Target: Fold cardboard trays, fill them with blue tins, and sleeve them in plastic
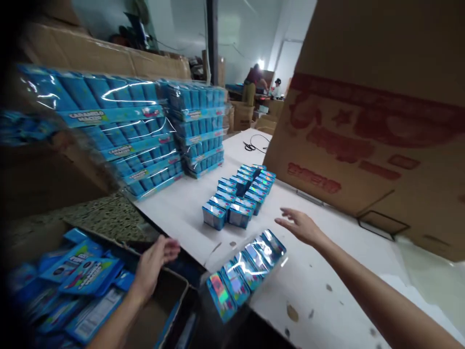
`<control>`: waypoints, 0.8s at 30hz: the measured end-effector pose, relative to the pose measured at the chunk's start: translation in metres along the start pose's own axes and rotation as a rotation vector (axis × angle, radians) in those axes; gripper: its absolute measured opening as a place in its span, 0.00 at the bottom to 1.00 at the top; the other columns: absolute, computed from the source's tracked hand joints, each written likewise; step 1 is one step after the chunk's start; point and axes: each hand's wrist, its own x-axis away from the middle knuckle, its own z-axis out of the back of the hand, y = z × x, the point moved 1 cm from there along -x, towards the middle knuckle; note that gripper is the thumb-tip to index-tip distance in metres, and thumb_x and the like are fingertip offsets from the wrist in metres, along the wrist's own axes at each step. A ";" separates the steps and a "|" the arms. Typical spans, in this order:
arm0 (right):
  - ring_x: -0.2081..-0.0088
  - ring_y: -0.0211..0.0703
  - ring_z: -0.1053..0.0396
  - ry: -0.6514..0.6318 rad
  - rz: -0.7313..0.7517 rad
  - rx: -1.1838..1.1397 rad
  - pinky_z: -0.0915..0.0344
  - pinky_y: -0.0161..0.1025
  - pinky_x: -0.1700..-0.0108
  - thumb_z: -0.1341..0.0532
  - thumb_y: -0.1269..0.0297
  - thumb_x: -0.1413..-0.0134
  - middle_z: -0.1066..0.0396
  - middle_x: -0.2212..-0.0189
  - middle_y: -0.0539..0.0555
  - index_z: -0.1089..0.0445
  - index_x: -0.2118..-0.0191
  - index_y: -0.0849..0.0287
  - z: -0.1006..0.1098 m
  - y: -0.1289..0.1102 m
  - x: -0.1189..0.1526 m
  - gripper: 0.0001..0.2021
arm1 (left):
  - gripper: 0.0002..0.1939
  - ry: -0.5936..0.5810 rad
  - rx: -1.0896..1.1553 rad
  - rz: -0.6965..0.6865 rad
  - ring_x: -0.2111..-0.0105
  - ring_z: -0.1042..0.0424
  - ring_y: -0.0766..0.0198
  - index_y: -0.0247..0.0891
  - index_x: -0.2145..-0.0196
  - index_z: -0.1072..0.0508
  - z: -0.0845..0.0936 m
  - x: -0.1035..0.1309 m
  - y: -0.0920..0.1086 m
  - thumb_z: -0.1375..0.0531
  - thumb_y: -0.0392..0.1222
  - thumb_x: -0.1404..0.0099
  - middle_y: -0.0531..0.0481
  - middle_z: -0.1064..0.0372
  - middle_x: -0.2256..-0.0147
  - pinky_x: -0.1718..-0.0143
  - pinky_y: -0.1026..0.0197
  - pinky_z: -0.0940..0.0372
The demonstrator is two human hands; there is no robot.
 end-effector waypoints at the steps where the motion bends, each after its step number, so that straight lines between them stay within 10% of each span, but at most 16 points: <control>1: 0.58 0.50 0.34 -0.056 -0.113 -0.113 0.39 0.44 0.56 0.47 0.47 0.52 0.32 0.57 0.62 0.38 0.49 0.63 -0.009 0.022 0.016 0.28 | 0.28 -0.051 0.063 0.091 0.71 0.31 0.61 0.32 0.64 0.32 -0.005 0.036 0.000 0.54 0.61 0.43 0.44 0.31 0.69 0.70 0.59 0.34; 6: 0.72 0.40 0.35 -0.073 -0.239 -0.488 0.39 0.36 0.68 0.39 0.51 0.64 0.30 0.73 0.56 0.29 0.64 0.66 -0.050 0.050 0.041 0.24 | 0.19 -0.268 0.206 0.273 0.77 0.37 0.69 0.37 0.69 0.31 -0.048 0.143 0.014 0.42 0.56 0.50 0.52 0.35 0.75 0.79 0.67 0.42; 14: 0.74 0.38 0.38 0.091 -0.190 -0.647 0.44 0.36 0.68 0.39 0.56 0.71 0.33 0.81 0.50 0.30 0.80 0.61 -0.039 0.043 0.033 0.12 | 0.16 -0.131 0.165 0.081 0.81 0.47 0.73 0.33 0.77 0.29 -0.078 0.144 0.046 0.42 0.51 0.49 0.52 0.38 0.80 0.82 0.67 0.56; 18: 0.75 0.37 0.39 0.051 -0.077 -0.668 0.44 0.35 0.69 0.38 0.59 0.72 0.33 0.82 0.49 0.31 0.82 0.61 -0.023 0.010 0.016 0.10 | 0.15 -0.051 0.221 0.021 0.80 0.47 0.73 0.32 0.76 0.27 -0.058 0.132 0.069 0.40 0.49 0.51 0.51 0.36 0.79 0.80 0.68 0.55; 24: 0.81 0.32 0.45 -0.021 0.130 -0.622 0.49 0.32 0.77 0.39 0.63 0.68 0.39 0.87 0.47 0.32 0.82 0.63 -0.010 -0.094 -0.041 0.08 | 0.16 0.191 0.303 -0.062 0.81 0.46 0.75 0.32 0.75 0.27 0.023 0.106 0.121 0.35 0.49 0.58 0.52 0.35 0.80 0.83 0.71 0.56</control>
